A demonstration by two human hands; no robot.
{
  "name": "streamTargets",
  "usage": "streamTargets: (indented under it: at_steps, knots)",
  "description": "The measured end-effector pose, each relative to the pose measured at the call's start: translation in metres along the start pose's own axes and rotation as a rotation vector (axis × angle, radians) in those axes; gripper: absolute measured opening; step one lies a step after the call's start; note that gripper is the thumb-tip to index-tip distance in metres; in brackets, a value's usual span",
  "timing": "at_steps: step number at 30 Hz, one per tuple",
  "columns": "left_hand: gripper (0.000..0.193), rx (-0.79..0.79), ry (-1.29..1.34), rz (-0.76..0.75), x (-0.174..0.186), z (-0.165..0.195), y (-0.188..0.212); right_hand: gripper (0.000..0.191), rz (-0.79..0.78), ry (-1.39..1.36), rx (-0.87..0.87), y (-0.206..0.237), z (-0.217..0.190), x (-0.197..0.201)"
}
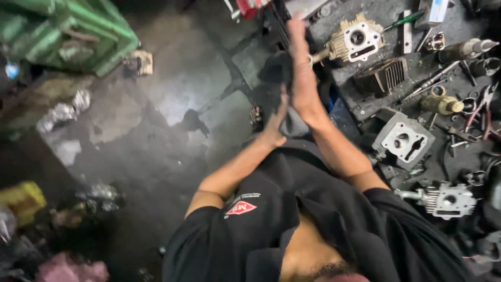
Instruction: The person cleans disassembled engine cylinder heads on a workbench using a rag and a spray can. They wipe the surfaces, spray them, and then wipe again, handling the parts one at a time.
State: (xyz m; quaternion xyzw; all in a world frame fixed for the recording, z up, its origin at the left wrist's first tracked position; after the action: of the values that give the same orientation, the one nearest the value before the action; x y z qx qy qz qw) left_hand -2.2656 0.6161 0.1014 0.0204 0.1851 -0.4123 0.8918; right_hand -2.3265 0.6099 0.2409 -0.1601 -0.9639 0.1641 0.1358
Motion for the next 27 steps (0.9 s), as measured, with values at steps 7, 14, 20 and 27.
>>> streamTargets:
  at_steps: [7,14,20,27]
  knots:
    - [0.074,-0.288,0.244,0.519,0.129,0.11,0.021,0.072,-0.632,-0.573,-0.177,0.111,-0.017,-0.088]
    - [0.066,-0.312,-0.072,0.52,0.078,0.136,0.122,0.09,0.06,-1.823,-0.728,0.076,0.035,-0.043]
    - [0.076,-0.347,-0.642,0.591,-0.011,0.125,0.154,0.088,-0.344,-0.858,-0.121,0.116,-0.054,-0.112]
    - [0.078,-0.54,-0.18,1.001,0.159,0.176,0.283,0.091,-0.865,-1.309,-0.387,0.2,-0.094,-0.203]
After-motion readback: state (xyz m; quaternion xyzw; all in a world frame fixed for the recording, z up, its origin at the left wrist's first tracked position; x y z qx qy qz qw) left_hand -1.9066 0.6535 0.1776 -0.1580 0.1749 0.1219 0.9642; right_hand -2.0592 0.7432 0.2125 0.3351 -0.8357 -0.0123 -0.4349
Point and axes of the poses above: each hand's wrist, its own y-axis away from the middle knuckle, its own x-axis out of the back of the hand, z = x × y, the point moved 10 cm from there along -y, towards the middle knuckle
